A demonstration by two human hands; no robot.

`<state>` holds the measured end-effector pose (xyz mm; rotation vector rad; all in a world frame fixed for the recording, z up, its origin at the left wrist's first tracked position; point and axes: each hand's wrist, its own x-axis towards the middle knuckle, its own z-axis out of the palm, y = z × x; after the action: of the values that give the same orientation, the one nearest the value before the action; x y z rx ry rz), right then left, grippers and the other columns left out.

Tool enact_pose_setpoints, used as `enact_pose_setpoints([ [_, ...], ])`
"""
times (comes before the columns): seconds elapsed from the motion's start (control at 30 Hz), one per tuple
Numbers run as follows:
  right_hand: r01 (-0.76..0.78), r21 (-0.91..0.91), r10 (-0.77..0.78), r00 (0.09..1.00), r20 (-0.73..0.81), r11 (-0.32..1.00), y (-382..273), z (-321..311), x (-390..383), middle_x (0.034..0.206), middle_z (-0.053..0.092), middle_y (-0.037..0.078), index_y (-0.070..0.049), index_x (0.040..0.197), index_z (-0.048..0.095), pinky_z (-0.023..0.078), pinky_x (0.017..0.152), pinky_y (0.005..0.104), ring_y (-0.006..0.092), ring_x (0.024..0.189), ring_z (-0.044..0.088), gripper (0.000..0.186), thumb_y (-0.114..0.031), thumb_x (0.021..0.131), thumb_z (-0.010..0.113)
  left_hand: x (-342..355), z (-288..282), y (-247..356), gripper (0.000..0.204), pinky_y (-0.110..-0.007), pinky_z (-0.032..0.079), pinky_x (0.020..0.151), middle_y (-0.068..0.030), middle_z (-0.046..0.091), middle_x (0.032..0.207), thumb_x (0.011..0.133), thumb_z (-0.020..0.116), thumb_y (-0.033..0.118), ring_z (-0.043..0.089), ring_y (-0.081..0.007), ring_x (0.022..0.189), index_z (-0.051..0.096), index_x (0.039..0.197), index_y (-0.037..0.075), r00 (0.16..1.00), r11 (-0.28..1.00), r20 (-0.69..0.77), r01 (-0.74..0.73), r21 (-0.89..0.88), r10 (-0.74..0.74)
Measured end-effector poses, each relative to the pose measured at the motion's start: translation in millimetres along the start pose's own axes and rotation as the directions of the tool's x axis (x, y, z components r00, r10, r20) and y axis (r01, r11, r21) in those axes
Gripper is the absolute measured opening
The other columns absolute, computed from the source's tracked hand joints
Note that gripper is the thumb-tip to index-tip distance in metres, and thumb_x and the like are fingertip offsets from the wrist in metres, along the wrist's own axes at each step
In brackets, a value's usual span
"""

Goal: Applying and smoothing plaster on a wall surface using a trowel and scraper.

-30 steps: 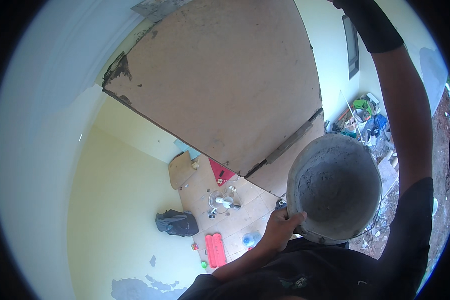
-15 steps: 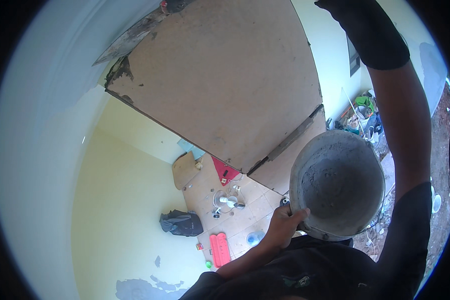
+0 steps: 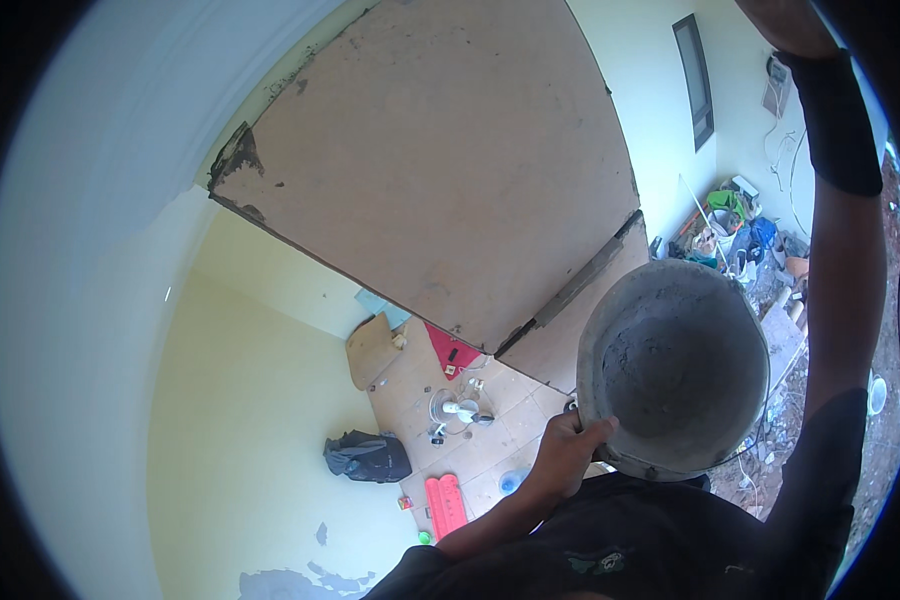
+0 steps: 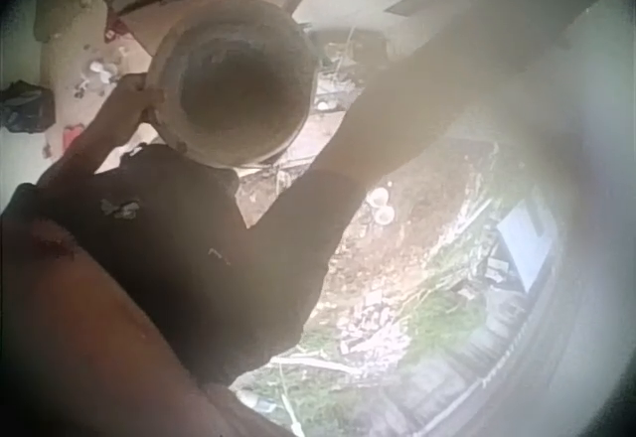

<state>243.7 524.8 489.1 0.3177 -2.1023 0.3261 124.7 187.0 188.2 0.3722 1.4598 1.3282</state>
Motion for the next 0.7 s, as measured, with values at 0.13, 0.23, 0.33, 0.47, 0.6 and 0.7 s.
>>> enact_pose_setpoints([
  [0.13, -0.35, -0.171, 0.37, 0.923, 0.106, 0.921, -64, 4, -73, 0.077, 0.067, 0.008, 0.003, 0.098, 0.071, 0.045, 0.047, 0.0222, 0.0089, 0.055, 0.058, 0.027, -0.012, 0.076, 0.067, 4, 8, 15, 0.03, -0.036, 0.055, 0.081, -0.0176, 0.067, 0.102, 0.091, 0.061, 0.01, 0.068, -0.0231, 0.089, 0.059, 0.112, -0.012, 1.0, 0.999, 0.015, 0.021, 0.027, -0.021],
  [0.23, -0.103, -0.226, 0.131, 0.985, 0.11, 0.969, -59, 23, -161, 0.102, 0.061, 0.014, -0.006, 0.104, 0.065, 0.06, 0.073, 0.0331, 0.0249, 0.081, 0.068, 0.047, 0.008, 0.059, 0.066, -1, 20, 32, 0.027, -0.034, 0.053, 0.087, -0.0175, 0.067, 0.105, 0.091, 0.059, 0.007, 0.067, -0.0225, 0.093, 0.06, 0.11, -0.011, 0.998, 0.997, 0.002, -0.07, 0.036, 0.07],
  [0.33, -0.481, -0.303, 0.543, 0.823, 0.166, 0.823, -91, 57, -200, 0.091, 0.063, 0.01, -0.005, 0.092, 0.071, 0.054, 0.078, 0.0381, 0.0275, 0.084, 0.065, 0.029, -0.002, 0.064, 0.069, 6, 17, 31, 0.025, -0.033, 0.057, 0.073, -0.016, 0.068, 0.094, 0.09, 0.061, 0.009, 0.069, -0.0197, 0.081, 0.063, 0.105, -0.011, 0.986, 0.987, -0.038, -0.16, 0.007, 0.16],
  [0.47, -0.51, -0.476, 0.665, 0.706, 0.244, 0.716, -113, 77, -245, 0.091, 0.06, 0.01, -0.005, 0.089, 0.07, 0.049, 0.083, 0.0408, 0.028, 0.089, 0.061, 0.026, -0.005, 0.062, 0.069, 15, 28, 22, 0.022, -0.03, 0.054, 0.069, -0.011, 0.067, 0.089, 0.09, 0.062, 0.01, 0.064, -0.0145, 0.075, 0.064, 0.101, -0.009, 0.985, 0.984, 0.019, -0.174, 0.038, 0.173],
  [0.6, -0.572, -0.485, 0.748, 0.549, 0.372, 0.661, -119, 93, -264, 0.096, 0.056, 0.008, -0.007, 0.092, 0.068, 0.046, 0.083, 0.0405, 0.0268, 0.094, 0.059, 0.032, -0.007, 0.06, 0.072, 16, 27, 20, 0.019, -0.026, 0.047, 0.064, -0.0066, 0.065, 0.081, 0.09, 0.064, 0.011, 0.058, -0.0096, 0.07, 0.066, 0.095, -0.007, 0.976, 0.961, 0.01, -0.218, 0.169, 0.22],
  [0.7, -0.548, -0.462, 0.714, 0.577, 0.396, 0.698, -117, 106, -276, 0.093, 0.057, 0.009, -0.005, 0.088, 0.068, 0.047, 0.081, 0.0407, 0.0283, 0.093, 0.059, 0.029, -0.008, 0.06, 0.071, 13, 32, 23, 0.018, -0.024, 0.042, 0.062, -0.0036, 0.063, 0.076, 0.09, 0.065, 0.012, 0.053, -0.0073, 0.069, 0.067, 0.09, -0.005, 0.972, 0.95, 0.007, -0.233, 0.206, 0.236],
])
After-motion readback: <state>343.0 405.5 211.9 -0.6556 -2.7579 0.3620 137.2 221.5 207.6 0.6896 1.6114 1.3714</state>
